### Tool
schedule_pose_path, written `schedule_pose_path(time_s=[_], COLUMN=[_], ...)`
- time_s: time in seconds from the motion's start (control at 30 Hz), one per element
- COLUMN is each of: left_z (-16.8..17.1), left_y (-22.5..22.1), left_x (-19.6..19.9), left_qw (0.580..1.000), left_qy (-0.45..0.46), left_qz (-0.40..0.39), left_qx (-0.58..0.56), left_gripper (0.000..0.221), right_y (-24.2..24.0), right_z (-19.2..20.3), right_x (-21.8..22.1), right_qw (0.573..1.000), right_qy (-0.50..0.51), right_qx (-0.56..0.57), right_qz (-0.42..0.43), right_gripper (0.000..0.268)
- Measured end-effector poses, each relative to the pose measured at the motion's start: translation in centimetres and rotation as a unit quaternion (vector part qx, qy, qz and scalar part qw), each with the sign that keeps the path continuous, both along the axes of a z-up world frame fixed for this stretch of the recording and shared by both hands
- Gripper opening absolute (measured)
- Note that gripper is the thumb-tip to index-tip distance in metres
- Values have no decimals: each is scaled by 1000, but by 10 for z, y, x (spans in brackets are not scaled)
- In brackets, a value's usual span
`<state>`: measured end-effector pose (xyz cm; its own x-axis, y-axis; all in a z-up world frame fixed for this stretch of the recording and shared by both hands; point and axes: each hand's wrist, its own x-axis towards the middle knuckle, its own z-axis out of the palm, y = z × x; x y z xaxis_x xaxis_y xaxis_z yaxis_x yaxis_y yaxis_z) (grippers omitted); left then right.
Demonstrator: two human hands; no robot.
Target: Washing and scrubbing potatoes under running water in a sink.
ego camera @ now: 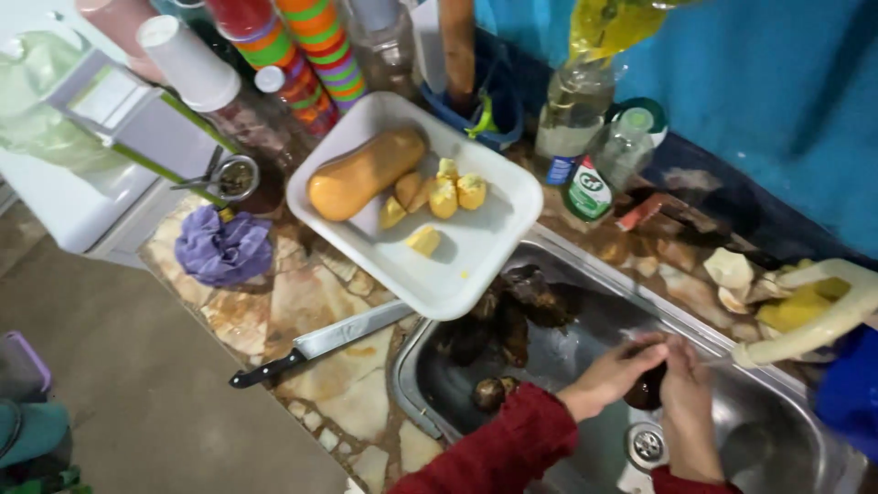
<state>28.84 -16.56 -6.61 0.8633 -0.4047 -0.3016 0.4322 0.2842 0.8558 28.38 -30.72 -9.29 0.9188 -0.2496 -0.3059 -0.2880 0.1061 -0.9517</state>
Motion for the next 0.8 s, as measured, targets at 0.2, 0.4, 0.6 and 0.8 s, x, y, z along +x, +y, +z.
schedule_pose_path(time_s=[0.2, 0.4, 0.6, 0.8], left_z=[-14, -17, -16, -20], left_y=[-5, 7, 12, 19], left_x=[7, 13, 1, -7], left_qw=[996, 984, 991, 972], left_qy=[89, 175, 27, -42], left_qz=[-18, -28, -5, 3], left_qx=[-28, -8, 129, 231], left_gripper=[53, 52, 58, 65], right_y=[-7, -34, -26, 7], right_z=[-1, -36, -37, -3], right_x=[-15, -17, -19, -30], right_qw=[996, 993, 996, 996], right_qy=[-3, 55, 55, 4], right_qx=[84, 101, 61, -84], right_qz=[-25, 0, -21, -35], right_gripper=[27, 27, 23, 24])
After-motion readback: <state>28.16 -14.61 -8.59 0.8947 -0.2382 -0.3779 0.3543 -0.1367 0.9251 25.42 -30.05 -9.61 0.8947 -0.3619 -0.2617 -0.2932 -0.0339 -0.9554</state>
